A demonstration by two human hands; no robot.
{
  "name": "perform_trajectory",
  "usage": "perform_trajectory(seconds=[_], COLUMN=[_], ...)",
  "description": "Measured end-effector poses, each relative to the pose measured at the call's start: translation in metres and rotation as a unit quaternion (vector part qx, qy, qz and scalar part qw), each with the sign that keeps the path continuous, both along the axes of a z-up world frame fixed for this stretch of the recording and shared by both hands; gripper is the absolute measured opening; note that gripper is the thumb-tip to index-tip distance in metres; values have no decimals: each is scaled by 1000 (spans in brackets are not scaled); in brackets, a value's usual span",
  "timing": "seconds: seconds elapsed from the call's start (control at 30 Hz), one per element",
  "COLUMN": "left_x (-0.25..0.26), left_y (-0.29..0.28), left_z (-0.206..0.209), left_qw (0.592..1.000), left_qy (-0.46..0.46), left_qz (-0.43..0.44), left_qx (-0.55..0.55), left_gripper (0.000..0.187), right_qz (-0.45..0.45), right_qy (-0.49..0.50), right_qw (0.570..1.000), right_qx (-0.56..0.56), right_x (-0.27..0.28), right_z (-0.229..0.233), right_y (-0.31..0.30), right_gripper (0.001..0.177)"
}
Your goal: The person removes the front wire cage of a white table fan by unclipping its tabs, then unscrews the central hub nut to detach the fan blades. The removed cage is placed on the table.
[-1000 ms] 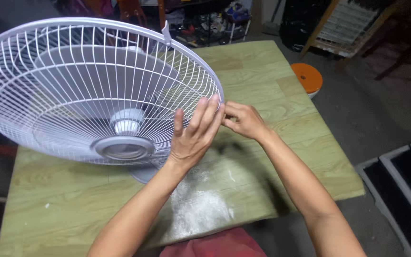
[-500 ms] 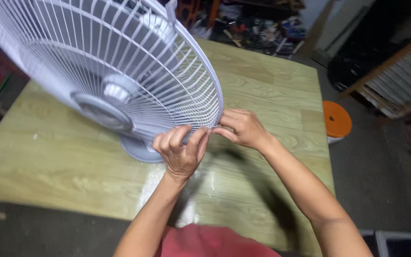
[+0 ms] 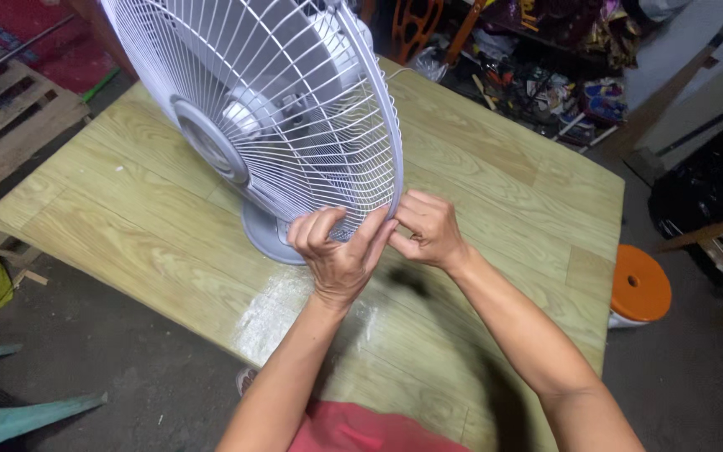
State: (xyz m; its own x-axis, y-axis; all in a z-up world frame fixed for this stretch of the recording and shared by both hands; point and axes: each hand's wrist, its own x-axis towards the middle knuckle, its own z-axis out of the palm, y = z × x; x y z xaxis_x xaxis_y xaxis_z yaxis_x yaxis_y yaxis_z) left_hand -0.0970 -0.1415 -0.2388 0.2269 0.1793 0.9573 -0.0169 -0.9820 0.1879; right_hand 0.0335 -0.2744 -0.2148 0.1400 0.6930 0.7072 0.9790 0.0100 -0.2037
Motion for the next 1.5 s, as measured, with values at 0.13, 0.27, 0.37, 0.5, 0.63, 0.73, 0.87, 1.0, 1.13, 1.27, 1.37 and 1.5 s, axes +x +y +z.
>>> perform_trajectory(seconds=[0.13, 0.27, 0.37, 0.5, 0.63, 0.73, 0.87, 1.0, 1.13, 1.27, 1.37, 1.5], left_x=[-3, -18, -29, -36, -30, -25, -17, -12, -10, -10, -8, -7], left_y=[16, 44, 53, 55, 46, 40, 37, 37, 37, 38, 37, 36], left_z=[8, 18, 21, 22, 17, 13, 7, 2, 0, -1, 0, -1], left_qw=[999, 990, 984, 978, 985, 989, 993, 994, 994, 994, 994, 995], left_qy=[12, 53, 82, 112, 94, 75, 52, 50, 50, 47, 42, 44], left_qz=[-24, -62, -103, -146, -96, -57, -64, -55, -54, -48, -50, -51], left_qx=[44, 111, 121, 102, 110, 111, 86, 83, 80, 84, 85, 79], left_gripper=[33, 39, 45, 49, 46, 44, 43, 41, 40, 40, 39, 38], right_qz=[41, 84, 101, 49, 0, -17, 5, 35, 35, 37, 36, 50], right_qy=[18, 21, 37, 41, 96, 64, 20, 33, 73, 80, 76, 74], right_qw=[999, 996, 994, 996, 990, 994, 998, 998, 995, 993, 993, 994], right_qx=[16, 35, 35, 57, 105, 84, 51, 52, 65, 79, 79, 65], right_x=[-1, -4, -4, -8, -20, -19, -8, -6, -11, -13, -12, -10], right_z=[4, 5, -1, -15, -30, -28, -14, -9, -13, -16, -15, -12], right_y=[4, 11, 13, 9, 6, 3, 2, 7, 10, 11, 10, 8], right_gripper=[22, 18, 19, 22, 34, 33, 30, 27, 23, 26, 27, 25])
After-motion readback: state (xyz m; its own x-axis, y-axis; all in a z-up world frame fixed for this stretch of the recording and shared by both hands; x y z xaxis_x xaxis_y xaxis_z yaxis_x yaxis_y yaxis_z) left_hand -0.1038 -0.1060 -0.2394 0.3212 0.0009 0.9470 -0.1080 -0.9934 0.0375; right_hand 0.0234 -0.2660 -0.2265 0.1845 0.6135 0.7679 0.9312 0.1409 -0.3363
